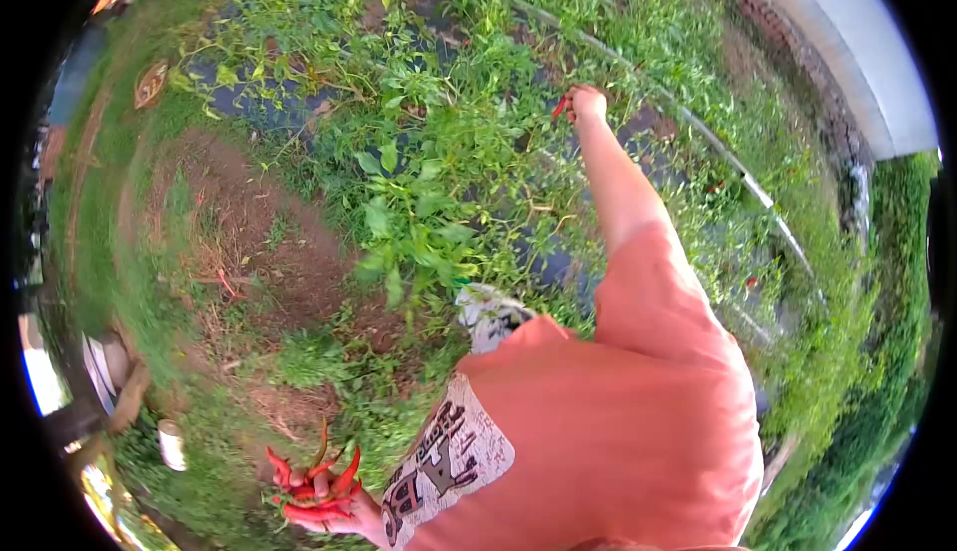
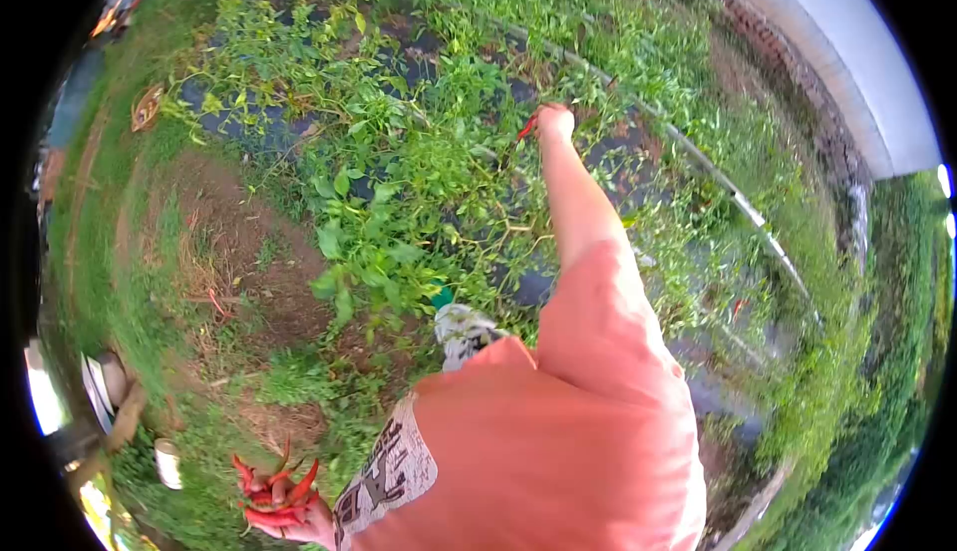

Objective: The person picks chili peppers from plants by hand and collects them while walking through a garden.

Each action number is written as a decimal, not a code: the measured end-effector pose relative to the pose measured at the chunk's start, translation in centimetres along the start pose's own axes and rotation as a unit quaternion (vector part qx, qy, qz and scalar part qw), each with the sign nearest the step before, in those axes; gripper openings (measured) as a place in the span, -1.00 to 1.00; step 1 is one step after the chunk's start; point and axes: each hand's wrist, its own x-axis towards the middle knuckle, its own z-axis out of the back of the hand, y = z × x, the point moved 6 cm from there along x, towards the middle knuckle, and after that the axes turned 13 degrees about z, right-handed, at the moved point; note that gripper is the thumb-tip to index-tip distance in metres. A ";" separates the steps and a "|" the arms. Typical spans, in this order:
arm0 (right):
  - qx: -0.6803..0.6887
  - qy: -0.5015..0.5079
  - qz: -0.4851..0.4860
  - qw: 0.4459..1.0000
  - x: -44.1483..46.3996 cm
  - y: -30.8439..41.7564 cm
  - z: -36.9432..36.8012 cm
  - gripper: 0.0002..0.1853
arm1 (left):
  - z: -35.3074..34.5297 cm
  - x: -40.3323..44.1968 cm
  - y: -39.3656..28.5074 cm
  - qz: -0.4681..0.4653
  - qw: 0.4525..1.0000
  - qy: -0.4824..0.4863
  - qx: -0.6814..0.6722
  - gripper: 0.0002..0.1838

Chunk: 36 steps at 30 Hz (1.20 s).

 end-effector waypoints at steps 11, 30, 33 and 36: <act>-0.349 -0.193 -0.017 0.917 -1.0 3.5 0.2 -0.56 | -6.4 19.3 2.8 0.131 0.990 0.058 0.001 -0.49; -0.508 -0.182 -0.112 0.834 -2.1 3.7 4.1 -0.58 | -8.9 39.9 6.5 0.347 0.928 0.135 0.016 -0.42; -0.460 -0.220 -0.054 0.858 -0.6 0.2 7.4 -0.71 | -8.6 41.2 5.6 0.366 0.916 0.157 0.041 -0.42; -0.544 -0.191 -0.046 0.816 -3.3 4.7 5.7 -0.55 | -9.0 42.4 5.8 0.401 0.897 0.177 0.064 -0.41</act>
